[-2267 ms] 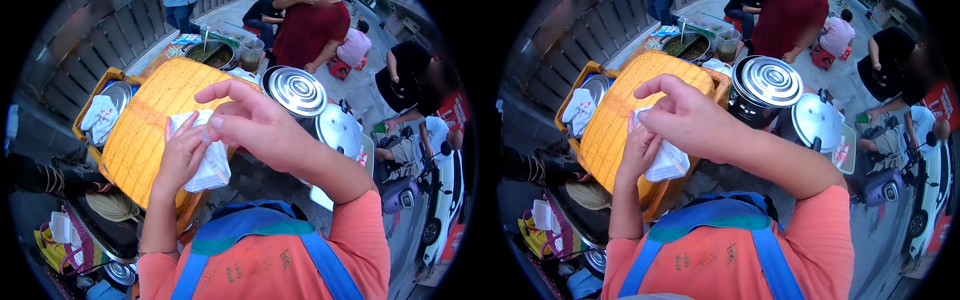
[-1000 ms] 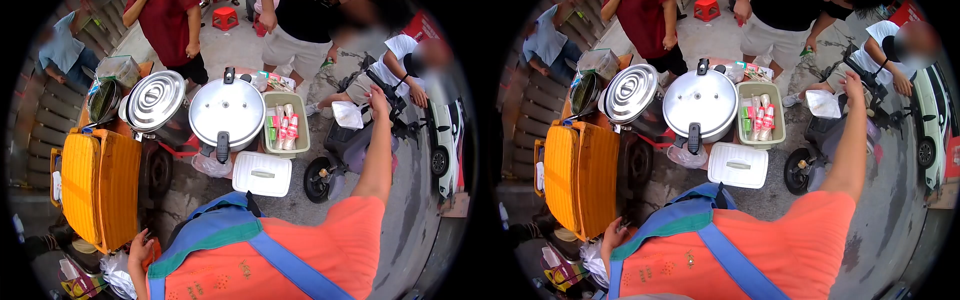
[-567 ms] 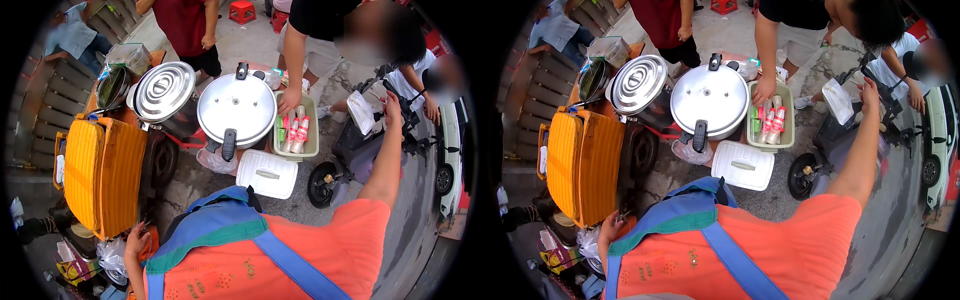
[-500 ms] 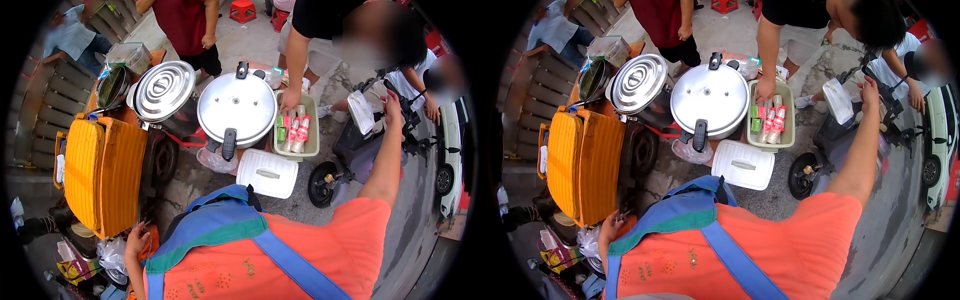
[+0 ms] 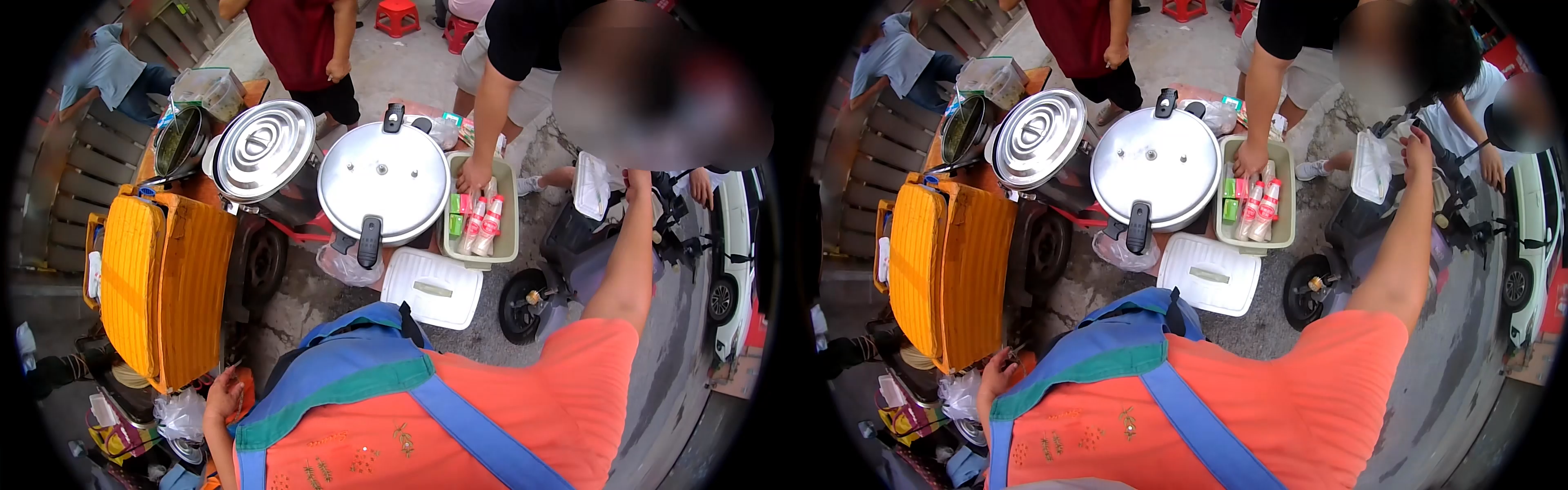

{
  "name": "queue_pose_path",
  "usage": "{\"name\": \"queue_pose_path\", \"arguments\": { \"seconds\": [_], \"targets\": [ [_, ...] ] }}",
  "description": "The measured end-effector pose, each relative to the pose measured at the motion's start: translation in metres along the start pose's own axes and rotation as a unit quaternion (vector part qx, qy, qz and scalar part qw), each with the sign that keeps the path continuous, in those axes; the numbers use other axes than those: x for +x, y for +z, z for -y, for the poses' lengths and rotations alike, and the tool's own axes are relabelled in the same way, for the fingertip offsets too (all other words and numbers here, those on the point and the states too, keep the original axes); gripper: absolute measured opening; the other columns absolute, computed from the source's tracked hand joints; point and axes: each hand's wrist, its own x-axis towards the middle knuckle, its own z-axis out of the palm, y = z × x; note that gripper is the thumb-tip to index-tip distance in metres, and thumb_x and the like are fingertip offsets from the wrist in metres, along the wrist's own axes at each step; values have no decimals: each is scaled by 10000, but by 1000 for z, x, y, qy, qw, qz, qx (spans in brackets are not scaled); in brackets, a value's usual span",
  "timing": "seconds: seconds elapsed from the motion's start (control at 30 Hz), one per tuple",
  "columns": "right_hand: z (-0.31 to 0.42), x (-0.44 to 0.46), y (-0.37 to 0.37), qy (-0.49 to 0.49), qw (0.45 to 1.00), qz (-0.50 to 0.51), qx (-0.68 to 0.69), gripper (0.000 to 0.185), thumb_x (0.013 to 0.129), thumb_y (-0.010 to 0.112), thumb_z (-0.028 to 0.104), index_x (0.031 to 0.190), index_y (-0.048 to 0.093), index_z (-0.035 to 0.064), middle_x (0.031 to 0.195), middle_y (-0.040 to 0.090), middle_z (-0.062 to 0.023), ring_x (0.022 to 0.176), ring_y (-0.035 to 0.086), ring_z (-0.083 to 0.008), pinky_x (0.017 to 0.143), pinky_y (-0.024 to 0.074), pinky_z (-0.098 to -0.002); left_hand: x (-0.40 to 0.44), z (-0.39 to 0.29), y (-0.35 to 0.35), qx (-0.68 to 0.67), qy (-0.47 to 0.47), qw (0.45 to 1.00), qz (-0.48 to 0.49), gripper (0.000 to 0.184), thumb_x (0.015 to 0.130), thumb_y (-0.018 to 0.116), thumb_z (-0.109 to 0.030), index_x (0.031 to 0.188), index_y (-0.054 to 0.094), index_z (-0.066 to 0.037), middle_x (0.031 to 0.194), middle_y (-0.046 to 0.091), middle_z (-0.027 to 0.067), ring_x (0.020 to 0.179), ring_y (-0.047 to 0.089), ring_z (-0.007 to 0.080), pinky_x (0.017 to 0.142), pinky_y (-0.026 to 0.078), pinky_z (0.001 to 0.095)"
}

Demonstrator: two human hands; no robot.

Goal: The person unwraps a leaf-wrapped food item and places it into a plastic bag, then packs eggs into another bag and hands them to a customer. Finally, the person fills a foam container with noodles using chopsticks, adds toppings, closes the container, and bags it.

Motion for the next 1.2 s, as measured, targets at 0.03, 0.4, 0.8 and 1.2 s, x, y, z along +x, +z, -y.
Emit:
{"name": "queue_pose_path", "arguments": {
  "seconds": [0.03, 0.4, 0.8, 1.2],
  "targets": [
    [1, 2, 0, 3, 1000, -3, -2, 360, 845, 428, 157, 1198, 496, 178, 861, 614, -9, 570, 448, -67, 500, 327, -219, 1, -1, 0, -1, 0, 1000, 0, 516, 769, 666, -158, 1242, 487, -55, 1117, 572, 177, 1001, 584, 278, 870, 461, 334],
    [8, 13, 3, -3, 1000, -4, -12, 398, 831, 426, 146, 1225, 476, 179, 882, 606, -21, 607, 456, -85, 556, 354, -243, 1, -14, 0, -13, -24, 1000, 8, 522, 772, 665, -169, 1247, 481, -52, 1156, 552, 192, 1032, 573, 284, 883, 458, 336],
    [3, 19, 8, 8, 1000, -7, 12, 440, 789, 409, 88, 1217, 476, 167, 888, 604, -27, 579, 450, -88, 508, 331, -235, 9, -3, 10, -40, -38, 998, 13, 517, 758, 670, -104, 1238, 490, -37, 1184, 547, 162, 1060, 561, 262, 906, 443, 319],
    [45, 42, 0, -47, 996, 74, -1, 435, 828, 379, 105, 1259, 420, 148, 837, 586, 0, 526, 399, -47, 449, 285, -195, -3, -26, 13, -102, -57, 993, 2, 520, 764, 653, -35, 1251, 470, -29, 1122, 579, 134, 1020, 582, 226, 879, 461, 304]
  ]
}}
